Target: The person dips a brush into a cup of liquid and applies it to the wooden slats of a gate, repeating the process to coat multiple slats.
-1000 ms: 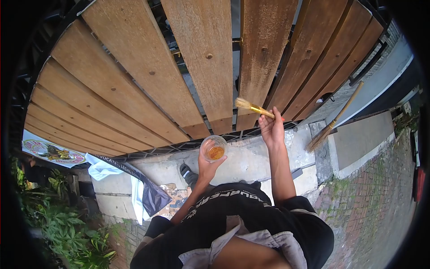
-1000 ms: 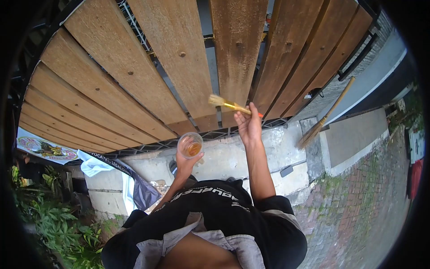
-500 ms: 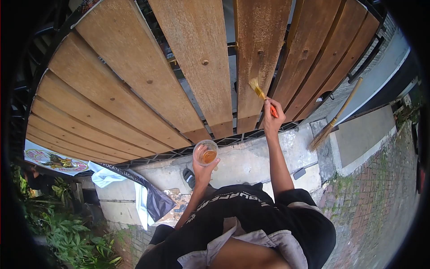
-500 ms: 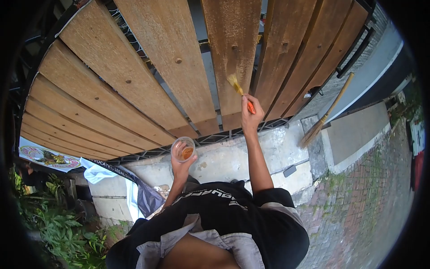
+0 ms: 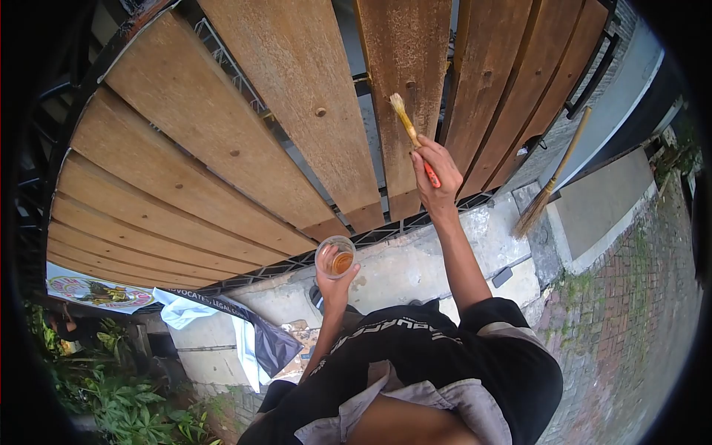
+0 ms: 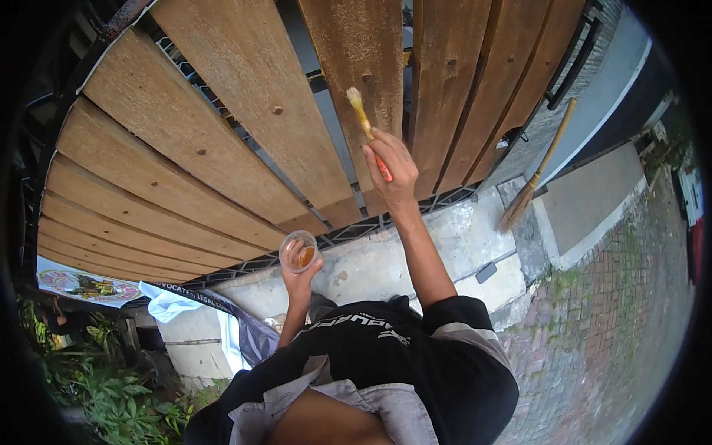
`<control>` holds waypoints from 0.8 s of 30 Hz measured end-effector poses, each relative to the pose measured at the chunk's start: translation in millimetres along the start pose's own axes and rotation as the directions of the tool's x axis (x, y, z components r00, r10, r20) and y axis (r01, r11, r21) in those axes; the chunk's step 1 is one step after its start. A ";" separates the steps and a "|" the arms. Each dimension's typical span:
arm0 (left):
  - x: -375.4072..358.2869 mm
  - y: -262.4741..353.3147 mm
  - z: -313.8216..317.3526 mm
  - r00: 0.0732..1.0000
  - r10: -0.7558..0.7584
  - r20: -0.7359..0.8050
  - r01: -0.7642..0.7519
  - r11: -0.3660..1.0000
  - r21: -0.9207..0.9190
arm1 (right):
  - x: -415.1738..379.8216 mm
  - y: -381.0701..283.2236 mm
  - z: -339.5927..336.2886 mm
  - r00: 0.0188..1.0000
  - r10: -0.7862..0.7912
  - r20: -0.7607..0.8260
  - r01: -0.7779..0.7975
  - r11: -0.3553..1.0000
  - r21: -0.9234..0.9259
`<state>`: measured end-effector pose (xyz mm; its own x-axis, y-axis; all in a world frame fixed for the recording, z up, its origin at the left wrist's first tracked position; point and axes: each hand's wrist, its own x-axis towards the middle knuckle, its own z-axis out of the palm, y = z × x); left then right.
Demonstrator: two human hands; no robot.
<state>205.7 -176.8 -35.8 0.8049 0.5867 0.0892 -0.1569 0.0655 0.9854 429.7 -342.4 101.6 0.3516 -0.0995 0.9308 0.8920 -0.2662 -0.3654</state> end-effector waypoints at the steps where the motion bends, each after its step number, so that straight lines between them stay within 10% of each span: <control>1: -0.4 1.5 0.2 1.000 -0.001 -0.008 0.001 1.000 0.007 | -17.9 8.8 2.9 1.000 -0.003 -0.002 0.003 1.000 0.003; 9: 0.3 1.8 -8.5 0.999 0.029 -0.016 -0.029 1.000 -0.013 | -120.1 55.1 -2.3 0.793 0.493 0.357 -0.428 0.869 -0.249; 15: -0.3 1.7 -4.4 1.000 0.004 -0.015 -0.003 1.000 0.003 | 18.7 -2.7 -5.5 0.995 -0.089 -0.055 0.086 0.995 -0.055; 19: 2.8 -0.4 -5.4 0.999 0.030 -0.011 -0.030 0.999 -0.013 | -0.1 10.8 -1.7 0.992 -0.121 -0.025 0.118 0.989 -0.091; 22: 6.1 4.8 -6.0 1.000 0.021 -0.015 -0.022 1.000 0.000 | -77.8 56.3 -4.3 0.997 0.042 0.064 -0.030 0.985 -0.172; 24: 6.2 1.1 -11.5 0.998 0.062 -0.021 -0.062 0.998 0.025 | -109.5 64.8 -13.3 0.795 0.509 0.330 -0.388 0.845 -0.367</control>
<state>203.9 -163.8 -35.8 0.7817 0.6060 0.1472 -0.1921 0.0095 0.9813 445.2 -361.5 -24.0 0.8270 0.1018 0.5529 0.5131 -0.5384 -0.6684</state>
